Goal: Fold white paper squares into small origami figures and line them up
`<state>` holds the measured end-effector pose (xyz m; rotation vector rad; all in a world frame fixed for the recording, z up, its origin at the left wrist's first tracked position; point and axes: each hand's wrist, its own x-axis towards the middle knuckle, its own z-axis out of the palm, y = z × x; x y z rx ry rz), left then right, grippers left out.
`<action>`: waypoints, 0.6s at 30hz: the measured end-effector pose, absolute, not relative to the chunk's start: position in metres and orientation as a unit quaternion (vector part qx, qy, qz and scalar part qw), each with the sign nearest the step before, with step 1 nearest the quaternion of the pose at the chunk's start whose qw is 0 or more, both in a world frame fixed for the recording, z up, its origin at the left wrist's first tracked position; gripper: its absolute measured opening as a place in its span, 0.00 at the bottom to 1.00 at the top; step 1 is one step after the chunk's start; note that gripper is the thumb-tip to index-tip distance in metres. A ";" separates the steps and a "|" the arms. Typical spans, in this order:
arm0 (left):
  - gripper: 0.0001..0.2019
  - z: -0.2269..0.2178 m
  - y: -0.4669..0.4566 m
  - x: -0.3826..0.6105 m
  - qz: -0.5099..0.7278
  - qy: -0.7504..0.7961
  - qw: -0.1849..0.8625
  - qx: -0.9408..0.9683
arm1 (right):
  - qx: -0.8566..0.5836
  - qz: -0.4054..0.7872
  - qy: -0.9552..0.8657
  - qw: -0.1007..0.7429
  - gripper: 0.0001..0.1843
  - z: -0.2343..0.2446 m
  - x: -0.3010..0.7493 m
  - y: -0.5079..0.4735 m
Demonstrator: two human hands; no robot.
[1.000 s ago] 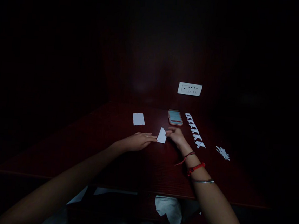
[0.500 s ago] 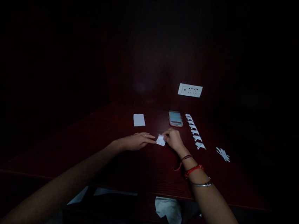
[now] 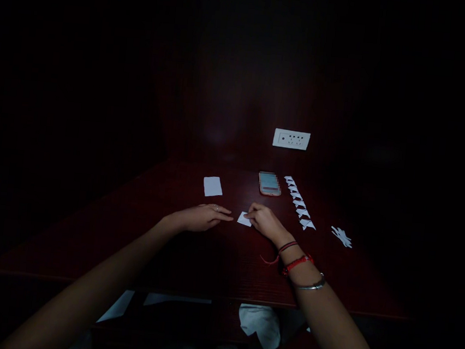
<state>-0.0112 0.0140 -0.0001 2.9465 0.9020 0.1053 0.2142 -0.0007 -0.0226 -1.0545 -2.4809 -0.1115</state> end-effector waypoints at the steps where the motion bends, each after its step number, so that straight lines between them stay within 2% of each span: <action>1: 0.18 0.001 0.013 -0.011 0.045 0.300 0.020 0.953 | -0.380 -0.043 -0.898 0.220 0.12 -0.023 0.214 -0.001; 6: 0.17 -0.001 0.007 0.002 0.111 0.304 -0.018 0.946 | -0.367 -0.053 -0.901 0.226 0.12 -0.025 0.215 0.001; 18: 0.15 -0.007 -0.002 0.012 0.103 0.295 -0.002 0.950 | -0.335 -0.073 -0.909 0.238 0.12 -0.026 0.212 -0.002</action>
